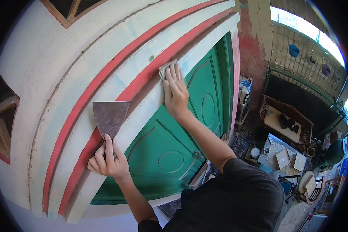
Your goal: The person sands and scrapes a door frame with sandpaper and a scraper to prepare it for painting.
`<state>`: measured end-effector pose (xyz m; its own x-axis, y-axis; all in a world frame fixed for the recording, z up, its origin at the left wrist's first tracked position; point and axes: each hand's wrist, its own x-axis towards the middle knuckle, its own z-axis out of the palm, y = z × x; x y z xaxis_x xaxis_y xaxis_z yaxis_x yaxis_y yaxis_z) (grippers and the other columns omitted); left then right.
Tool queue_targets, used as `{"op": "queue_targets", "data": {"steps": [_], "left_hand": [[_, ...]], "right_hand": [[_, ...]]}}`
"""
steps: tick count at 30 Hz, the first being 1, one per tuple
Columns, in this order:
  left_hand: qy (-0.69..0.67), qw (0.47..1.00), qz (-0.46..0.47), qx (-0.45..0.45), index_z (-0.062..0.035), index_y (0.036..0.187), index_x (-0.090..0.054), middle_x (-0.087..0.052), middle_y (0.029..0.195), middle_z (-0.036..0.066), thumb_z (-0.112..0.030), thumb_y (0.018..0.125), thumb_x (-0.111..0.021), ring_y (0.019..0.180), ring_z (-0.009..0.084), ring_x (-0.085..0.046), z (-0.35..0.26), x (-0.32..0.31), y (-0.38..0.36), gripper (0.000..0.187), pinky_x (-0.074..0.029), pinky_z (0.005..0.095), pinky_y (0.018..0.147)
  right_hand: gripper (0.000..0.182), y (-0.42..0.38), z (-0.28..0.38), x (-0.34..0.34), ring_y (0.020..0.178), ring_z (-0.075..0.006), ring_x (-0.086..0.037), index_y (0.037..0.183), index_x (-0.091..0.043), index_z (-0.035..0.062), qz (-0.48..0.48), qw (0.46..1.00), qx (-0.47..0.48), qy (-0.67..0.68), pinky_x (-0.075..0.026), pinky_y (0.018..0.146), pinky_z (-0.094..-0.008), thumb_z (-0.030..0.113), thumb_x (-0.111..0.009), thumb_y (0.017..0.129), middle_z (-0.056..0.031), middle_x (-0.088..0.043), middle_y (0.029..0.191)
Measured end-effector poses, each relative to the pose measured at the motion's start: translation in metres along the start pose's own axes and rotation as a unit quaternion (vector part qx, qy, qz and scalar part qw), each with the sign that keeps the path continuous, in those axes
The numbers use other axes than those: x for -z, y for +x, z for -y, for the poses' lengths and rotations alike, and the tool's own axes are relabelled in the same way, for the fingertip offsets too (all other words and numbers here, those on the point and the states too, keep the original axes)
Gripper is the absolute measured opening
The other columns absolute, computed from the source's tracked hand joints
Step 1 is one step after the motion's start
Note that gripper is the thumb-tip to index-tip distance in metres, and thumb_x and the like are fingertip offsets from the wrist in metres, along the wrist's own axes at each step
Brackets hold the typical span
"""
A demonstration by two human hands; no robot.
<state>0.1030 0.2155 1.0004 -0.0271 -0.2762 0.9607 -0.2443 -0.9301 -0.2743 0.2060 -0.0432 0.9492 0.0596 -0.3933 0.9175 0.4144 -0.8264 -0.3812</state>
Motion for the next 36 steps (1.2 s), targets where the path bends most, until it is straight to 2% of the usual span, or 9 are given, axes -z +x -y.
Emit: {"op": "queue_targets", "data": {"steps": [3,8,15,19,23,27,30,32,36], "left_hand": [[-0.001,1.000,-0.004,0.003,-0.0204,0.111,-0.085,-0.071,0.087,-0.008,-0.028,0.088,-0.086,0.076,0.0187,-0.047,-0.001,-0.001,0.001,0.024,-0.034,0.0375,0.076],[0.004,1.000,0.002,0.004,-0.0231,0.111,-0.084,-0.073,0.091,-0.010,-0.032,0.089,-0.086,0.075,0.0176,-0.046,0.001,-0.002,-0.003,0.024,-0.033,0.0378,0.077],[0.003,1.000,-0.006,-0.005,-0.0188,0.110,-0.085,-0.072,0.088,-0.008,-0.029,0.089,-0.085,0.075,0.0183,-0.047,-0.001,-0.001,-0.002,0.024,-0.033,0.0371,0.074],[-0.003,1.000,-0.007,-0.002,-0.0192,0.111,-0.085,-0.072,0.087,-0.009,-0.029,0.088,-0.086,0.075,0.0184,-0.047,0.000,-0.002,0.000,0.024,-0.033,0.0369,0.075],[-0.007,1.000,-0.008,-0.002,-0.0193,0.111,-0.085,-0.072,0.087,-0.009,-0.029,0.088,-0.086,0.076,0.0185,-0.047,0.000,-0.002,0.000,0.025,-0.033,0.0368,0.075],[-0.009,1.000,-0.008,0.008,-0.0195,0.111,-0.085,-0.072,0.087,-0.009,-0.029,0.088,-0.085,0.076,0.0184,-0.048,0.000,-0.001,-0.002,0.025,-0.033,0.0368,0.076],[-0.010,1.000,-0.014,0.004,-0.0197,0.112,-0.085,-0.072,0.087,-0.008,-0.028,0.089,-0.085,0.076,0.0184,-0.048,0.000,-0.003,-0.001,0.025,-0.034,0.0368,0.076],[-0.006,1.000,-0.007,0.002,-0.0197,0.112,-0.084,-0.072,0.088,-0.008,-0.028,0.089,-0.085,0.077,0.0184,-0.048,0.000,-0.002,-0.001,0.025,-0.034,0.0368,0.076],[-0.002,1.000,-0.010,0.002,-0.0228,0.111,-0.084,-0.072,0.089,-0.011,-0.030,0.089,-0.085,0.074,0.0169,-0.044,0.002,-0.004,-0.003,0.024,-0.033,0.0365,0.077]], "right_hand": [[0.035,-0.053,0.035,0.002,0.142,-0.0487,-0.051,0.133,-0.067,-0.0063,-0.016,0.991,-0.061,0.114,-0.038,0.119,-0.0603,0.005,-0.066,0.099,-0.0310,-0.063,0.140],[0.036,-0.068,0.024,0.009,0.138,-0.0498,-0.055,0.131,-0.065,-0.0106,0.048,0.984,0.094,0.141,-0.043,0.118,-0.0536,0.001,-0.068,0.096,-0.0331,-0.062,0.139],[0.035,-0.055,0.041,0.013,0.138,-0.0472,-0.055,0.130,-0.067,-0.0085,0.034,0.992,0.017,0.123,-0.044,0.118,-0.0524,0.002,-0.068,0.097,-0.0311,-0.063,0.139],[0.039,-0.078,0.050,0.043,0.137,-0.0450,-0.058,0.131,-0.066,-0.0089,0.148,0.970,0.086,0.171,-0.045,0.118,-0.0540,0.003,-0.070,0.095,-0.0297,-0.065,0.137],[0.033,-0.028,0.009,0.045,0.135,-0.0453,-0.059,0.131,-0.066,-0.0098,-0.048,0.996,0.026,0.071,-0.047,0.115,-0.0533,-0.007,-0.058,0.099,-0.0312,-0.065,0.137],[0.031,-0.014,-0.021,0.016,0.136,-0.0503,-0.055,0.127,-0.067,-0.0097,-0.025,0.995,-0.080,0.054,-0.046,0.116,-0.0537,-0.008,-0.056,0.098,-0.0322,-0.063,0.139],[0.029,-0.060,0.048,-0.001,0.137,-0.0457,-0.057,0.120,-0.071,-0.0062,-0.040,0.991,0.001,0.128,-0.045,0.117,-0.0552,-0.009,-0.061,0.092,-0.0268,-0.067,0.136],[0.034,-0.086,0.077,0.022,0.134,-0.0415,-0.062,0.121,-0.074,-0.0019,0.095,0.981,0.073,0.155,-0.049,0.114,-0.0520,-0.002,-0.073,0.087,-0.0230,-0.070,0.132],[0.038,-0.069,0.013,0.015,0.131,-0.0385,-0.065,0.123,-0.074,-0.0002,0.047,0.979,0.183,0.075,-0.051,0.112,-0.0524,-0.001,-0.075,0.085,-0.0191,-0.072,0.131]]}}
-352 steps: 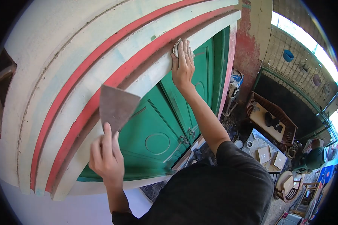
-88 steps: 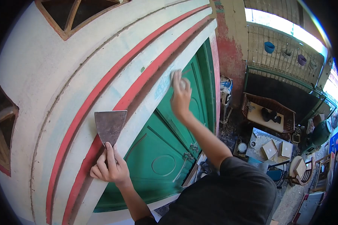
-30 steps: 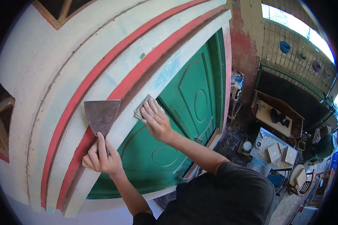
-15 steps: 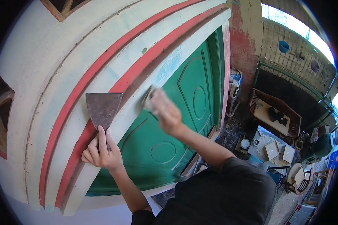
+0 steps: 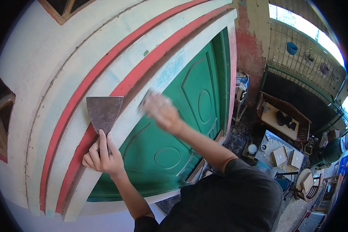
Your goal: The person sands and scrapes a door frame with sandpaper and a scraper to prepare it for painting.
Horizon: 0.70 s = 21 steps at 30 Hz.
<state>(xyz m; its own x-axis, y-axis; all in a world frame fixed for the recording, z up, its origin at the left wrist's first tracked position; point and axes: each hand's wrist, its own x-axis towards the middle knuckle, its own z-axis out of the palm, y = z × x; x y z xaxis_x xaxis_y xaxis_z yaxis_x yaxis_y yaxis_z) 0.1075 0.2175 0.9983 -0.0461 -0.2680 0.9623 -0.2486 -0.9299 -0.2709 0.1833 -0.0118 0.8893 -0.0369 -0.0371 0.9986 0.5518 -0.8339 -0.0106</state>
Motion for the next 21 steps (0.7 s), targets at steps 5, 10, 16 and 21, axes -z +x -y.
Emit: {"op": "queue_targets", "data": {"steps": [5,10,16,21], "left_hand": [[-0.002,1.000,0.009,0.000,-0.0190,0.112,-0.084,-0.071,0.088,-0.008,-0.029,0.089,-0.085,0.075,0.0187,-0.048,-0.002,0.004,0.002,0.025,-0.034,0.0372,0.075],[-0.001,1.000,0.003,0.001,-0.0203,0.112,-0.084,-0.072,0.088,-0.009,-0.030,0.089,-0.085,0.075,0.0181,-0.047,-0.002,0.002,0.002,0.025,-0.034,0.0374,0.076],[0.004,1.000,0.012,0.009,-0.0224,0.112,-0.084,-0.072,0.089,-0.010,-0.032,0.090,-0.085,0.075,0.0175,-0.046,-0.001,0.003,0.000,0.024,-0.034,0.0374,0.077],[-0.003,1.000,0.005,0.012,-0.0228,0.113,-0.084,-0.072,0.089,-0.010,-0.032,0.090,-0.085,0.075,0.0174,-0.046,-0.002,0.002,0.000,0.025,-0.034,0.0374,0.077]], "right_hand": [[0.037,0.024,-0.062,0.006,0.137,-0.0429,-0.058,0.130,-0.068,-0.0046,-0.084,0.964,-0.243,-0.072,-0.048,0.114,-0.0545,-0.007,-0.063,0.093,-0.0255,-0.067,0.137],[0.038,0.000,0.041,0.005,0.134,-0.0418,-0.061,0.129,-0.069,-0.0025,0.035,0.991,-0.085,0.095,-0.047,0.116,-0.0538,-0.006,-0.067,0.091,-0.0230,-0.069,0.135],[0.040,0.027,-0.066,0.017,0.137,-0.0446,-0.057,0.132,-0.067,-0.0038,-0.036,0.981,-0.174,-0.077,-0.048,0.114,-0.0524,-0.009,-0.060,0.094,-0.0303,-0.062,0.140],[0.039,0.008,0.005,-0.001,0.138,-0.0438,-0.056,0.130,-0.068,-0.0050,-0.038,0.983,-0.178,0.002,-0.048,0.115,-0.0490,-0.008,-0.065,0.092,-0.0301,-0.063,0.140]]}}
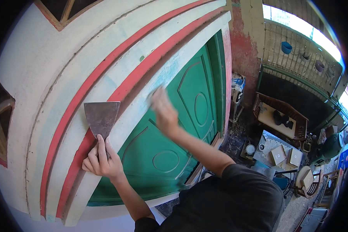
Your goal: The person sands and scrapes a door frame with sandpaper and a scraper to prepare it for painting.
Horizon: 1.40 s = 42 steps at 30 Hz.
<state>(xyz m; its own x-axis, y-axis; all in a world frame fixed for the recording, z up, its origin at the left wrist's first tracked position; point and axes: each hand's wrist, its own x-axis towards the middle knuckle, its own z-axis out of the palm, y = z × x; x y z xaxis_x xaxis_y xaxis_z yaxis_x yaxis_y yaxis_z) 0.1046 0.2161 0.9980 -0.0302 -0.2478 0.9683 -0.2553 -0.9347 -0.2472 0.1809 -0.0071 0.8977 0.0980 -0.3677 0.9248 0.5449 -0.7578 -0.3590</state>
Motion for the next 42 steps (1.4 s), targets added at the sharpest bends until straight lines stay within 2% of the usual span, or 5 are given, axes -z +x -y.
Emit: {"op": "queue_targets", "data": {"steps": [4,11,18,24,42], "left_hand": [[-0.008,1.000,0.001,-0.007,-0.0226,0.112,-0.084,-0.072,0.089,-0.010,-0.032,0.090,-0.085,0.075,0.0172,-0.046,0.001,0.002,0.002,0.025,-0.033,0.0375,0.077],[-0.014,1.000,0.005,-0.005,-0.0212,0.112,-0.084,-0.072,0.088,-0.010,-0.031,0.089,-0.085,0.075,0.0172,-0.046,0.002,0.004,0.003,0.025,-0.033,0.0372,0.077],[-0.021,1.000,0.018,0.003,-0.0212,0.111,-0.085,-0.072,0.087,-0.010,-0.031,0.089,-0.086,0.074,0.0172,-0.046,0.001,0.004,0.005,0.024,-0.034,0.0369,0.077],[-0.020,1.000,0.017,-0.001,-0.0175,0.111,-0.084,-0.071,0.085,-0.007,-0.027,0.090,-0.084,0.075,0.0184,-0.049,0.000,0.006,0.007,0.024,-0.035,0.0369,0.076],[-0.018,1.000,0.013,-0.002,-0.0183,0.111,-0.084,-0.069,0.083,-0.007,-0.029,0.090,-0.085,0.075,0.0182,-0.049,0.001,0.005,0.007,0.024,-0.035,0.0367,0.077]], "right_hand": [[0.042,-0.010,0.004,0.015,0.137,-0.0417,-0.059,0.129,-0.069,-0.0037,0.083,0.989,0.114,0.034,-0.044,0.118,-0.0547,-0.006,-0.073,0.086,-0.0258,-0.067,0.136],[0.033,0.073,-0.033,0.001,0.137,-0.0450,-0.057,0.126,-0.068,-0.0078,-0.060,0.993,-0.092,-0.044,-0.049,0.114,-0.0504,-0.007,-0.057,0.095,-0.0297,-0.064,0.139],[0.037,0.026,-0.001,0.011,0.133,-0.0400,-0.063,0.125,-0.071,-0.0030,0.051,0.989,0.139,-0.016,-0.049,0.115,-0.0502,-0.005,-0.067,0.088,-0.0239,-0.070,0.132],[0.040,0.072,-0.037,0.001,0.137,-0.0392,-0.058,0.135,-0.067,-0.0016,-0.059,0.994,-0.076,-0.050,-0.053,0.110,-0.0461,-0.006,-0.058,0.096,-0.0272,-0.062,0.142],[0.036,0.017,0.003,0.023,0.136,-0.0430,-0.059,0.124,-0.071,-0.0026,0.103,0.989,0.100,0.023,-0.050,0.114,-0.0485,-0.008,-0.067,0.088,-0.0248,-0.068,0.135]]}}
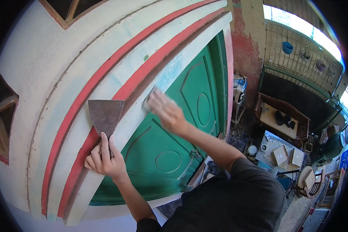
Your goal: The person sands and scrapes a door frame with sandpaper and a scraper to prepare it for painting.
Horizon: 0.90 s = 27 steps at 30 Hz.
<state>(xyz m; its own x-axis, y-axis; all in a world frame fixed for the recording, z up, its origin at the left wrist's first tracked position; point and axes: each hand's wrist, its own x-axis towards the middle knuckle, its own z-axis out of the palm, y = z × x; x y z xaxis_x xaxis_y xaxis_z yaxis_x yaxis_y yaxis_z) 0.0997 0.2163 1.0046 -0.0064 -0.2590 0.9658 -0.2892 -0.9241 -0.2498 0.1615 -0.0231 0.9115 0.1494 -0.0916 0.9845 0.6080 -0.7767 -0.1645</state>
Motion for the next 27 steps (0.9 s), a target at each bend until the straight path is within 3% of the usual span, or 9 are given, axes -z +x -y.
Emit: {"op": "queue_targets", "data": {"steps": [4,7,10,12,15,20,24,26,27], "left_hand": [[-0.002,1.000,-0.005,-0.004,-0.0181,0.111,-0.084,-0.068,0.082,-0.007,-0.029,0.089,-0.085,0.074,0.0183,-0.049,0.000,0.000,0.000,0.024,-0.035,0.0368,0.076],[-0.003,1.000,-0.010,-0.004,-0.0178,0.111,-0.084,-0.068,0.083,-0.007,-0.029,0.089,-0.085,0.074,0.0182,-0.049,0.001,-0.001,-0.001,0.024,-0.035,0.0370,0.076],[0.003,1.000,-0.008,-0.002,-0.0178,0.111,-0.084,-0.068,0.083,-0.007,-0.028,0.089,-0.085,0.075,0.0183,-0.048,0.000,-0.003,-0.001,0.025,-0.035,0.0371,0.076],[0.002,1.000,0.001,-0.004,-0.0177,0.112,-0.084,-0.068,0.083,-0.007,-0.028,0.089,-0.085,0.075,0.0184,-0.048,0.001,0.000,-0.001,0.025,-0.035,0.0370,0.076],[0.000,1.000,-0.002,0.000,-0.0205,0.110,-0.084,-0.072,0.088,-0.010,-0.031,0.090,-0.085,0.073,0.0177,-0.047,0.002,-0.002,-0.003,0.022,-0.034,0.0380,0.077],[-0.002,1.000,-0.002,0.002,-0.0174,0.112,-0.084,-0.069,0.084,-0.007,-0.027,0.090,-0.085,0.075,0.0186,-0.048,0.000,0.001,-0.002,0.024,-0.035,0.0372,0.076],[0.005,1.000,-0.002,0.000,-0.0175,0.112,-0.084,-0.069,0.084,-0.006,-0.027,0.090,-0.085,0.075,0.0186,-0.048,-0.002,-0.001,-0.001,0.024,-0.035,0.0375,0.076],[-0.002,1.000,0.004,-0.006,-0.0170,0.112,-0.084,-0.069,0.085,-0.006,-0.027,0.090,-0.084,0.075,0.0186,-0.049,-0.001,0.000,-0.003,0.024,-0.035,0.0374,0.076],[-0.001,1.000,0.005,-0.003,-0.0168,0.112,-0.084,-0.070,0.085,-0.006,-0.027,0.090,-0.084,0.075,0.0186,-0.049,-0.001,0.000,-0.003,0.024,-0.035,0.0374,0.076]], "right_hand": [[0.038,0.054,-0.076,0.017,0.137,-0.0394,-0.058,0.136,-0.065,-0.0049,-0.157,0.970,-0.132,-0.132,-0.050,0.113,-0.0454,-0.004,-0.060,0.099,-0.0284,-0.063,0.141],[0.039,0.057,-0.056,-0.007,0.139,-0.0399,-0.057,0.137,-0.065,-0.0031,-0.155,0.977,-0.136,-0.058,-0.049,0.114,-0.0450,-0.006,-0.058,0.099,-0.0287,-0.062,0.142],[0.035,0.018,0.015,-0.027,0.135,-0.0439,-0.059,0.126,-0.072,-0.0029,-0.121,0.991,-0.050,-0.013,-0.047,0.117,-0.0490,-0.007,-0.063,0.092,-0.0253,-0.067,0.136],[0.039,-0.004,0.007,-0.023,0.135,-0.0430,-0.060,0.126,-0.071,-0.0026,-0.043,0.998,0.032,-0.018,-0.049,0.115,-0.0493,-0.009,-0.063,0.089,-0.0250,-0.068,0.136],[0.040,0.020,-0.049,-0.010,0.134,-0.0430,-0.061,0.127,-0.071,-0.0025,-0.104,0.993,0.018,-0.051,-0.050,0.114,-0.0493,-0.010,-0.061,0.089,-0.0255,-0.068,0.135],[0.042,0.043,-0.089,-0.005,0.138,-0.0383,-0.059,0.129,-0.070,-0.0008,-0.197,0.957,-0.196,-0.085,-0.050,0.114,-0.0443,-0.012,-0.059,0.091,-0.0268,-0.065,0.138],[0.041,-0.003,-0.004,-0.018,0.135,-0.0403,-0.061,0.127,-0.072,-0.0013,-0.080,0.997,-0.006,0.016,-0.046,0.118,-0.0502,-0.011,-0.061,0.090,-0.0208,-0.069,0.136],[0.038,-0.008,-0.015,-0.006,0.133,-0.0395,-0.063,0.127,-0.072,-0.0014,-0.005,0.998,0.063,-0.014,-0.047,0.117,-0.0498,-0.009,-0.062,0.091,-0.0205,-0.070,0.135],[0.036,-0.002,-0.033,-0.006,0.134,-0.0400,-0.061,0.126,-0.072,-0.0019,-0.055,0.997,0.038,-0.024,-0.047,0.117,-0.0496,-0.008,-0.062,0.092,-0.0217,-0.069,0.135]]}}
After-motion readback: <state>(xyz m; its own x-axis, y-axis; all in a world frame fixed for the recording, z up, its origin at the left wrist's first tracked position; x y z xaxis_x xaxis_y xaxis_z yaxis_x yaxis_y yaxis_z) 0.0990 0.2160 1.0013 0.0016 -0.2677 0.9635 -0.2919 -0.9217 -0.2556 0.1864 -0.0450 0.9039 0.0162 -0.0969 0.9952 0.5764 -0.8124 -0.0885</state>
